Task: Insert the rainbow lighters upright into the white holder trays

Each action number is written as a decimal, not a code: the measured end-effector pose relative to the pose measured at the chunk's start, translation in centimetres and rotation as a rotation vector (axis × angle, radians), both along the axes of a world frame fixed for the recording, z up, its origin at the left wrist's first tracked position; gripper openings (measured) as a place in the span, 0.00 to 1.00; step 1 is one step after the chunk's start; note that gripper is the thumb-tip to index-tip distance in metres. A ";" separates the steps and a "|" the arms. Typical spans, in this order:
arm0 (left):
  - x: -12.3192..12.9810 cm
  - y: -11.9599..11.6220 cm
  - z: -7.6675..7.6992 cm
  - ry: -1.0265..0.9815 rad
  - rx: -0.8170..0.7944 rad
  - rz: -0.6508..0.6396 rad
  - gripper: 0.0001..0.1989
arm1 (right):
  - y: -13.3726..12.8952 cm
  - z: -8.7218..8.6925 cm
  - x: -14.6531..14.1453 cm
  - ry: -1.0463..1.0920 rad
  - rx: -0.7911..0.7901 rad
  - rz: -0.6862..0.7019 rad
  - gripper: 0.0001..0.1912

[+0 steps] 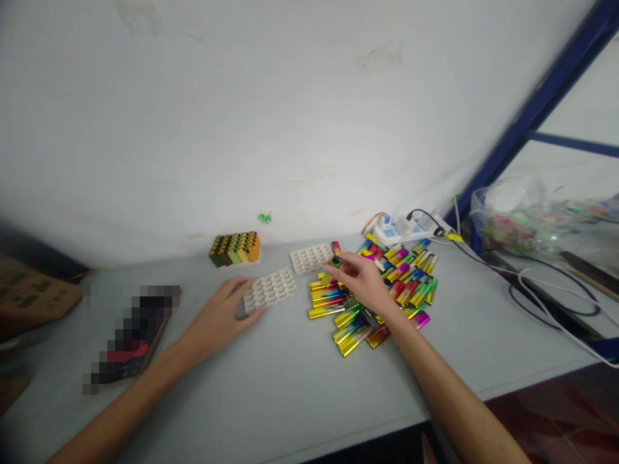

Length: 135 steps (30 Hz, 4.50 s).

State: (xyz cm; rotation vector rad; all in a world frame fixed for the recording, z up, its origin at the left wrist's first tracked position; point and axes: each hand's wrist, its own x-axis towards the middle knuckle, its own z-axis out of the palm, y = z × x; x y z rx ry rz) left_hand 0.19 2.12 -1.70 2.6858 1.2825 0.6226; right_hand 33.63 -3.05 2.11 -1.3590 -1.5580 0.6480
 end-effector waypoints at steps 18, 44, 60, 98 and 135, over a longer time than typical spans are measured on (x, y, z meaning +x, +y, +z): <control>11.1 4.9 1.2 0.167 0.068 -0.185 0.29 | -0.9 1.2 -0.5 0.041 0.089 0.092 0.19; 0.4 -6.4 1.2 0.009 -0.082 -0.275 0.22 | -0.9 -0.8 -4.7 0.523 -0.331 0.231 0.25; 2.4 -3.1 0.2 -0.072 -0.092 -0.357 0.33 | 1.4 -0.2 -8.8 0.647 -0.411 0.159 0.33; 1.5 -2.8 0.0 -0.093 -0.084 -0.172 0.27 | 0.6 -0.5 -7.1 0.021 0.081 0.226 0.16; 1.3 -2.9 0.0 -0.071 -0.077 -0.189 0.28 | 0.4 -1.2 -7.1 0.313 -0.059 0.314 0.19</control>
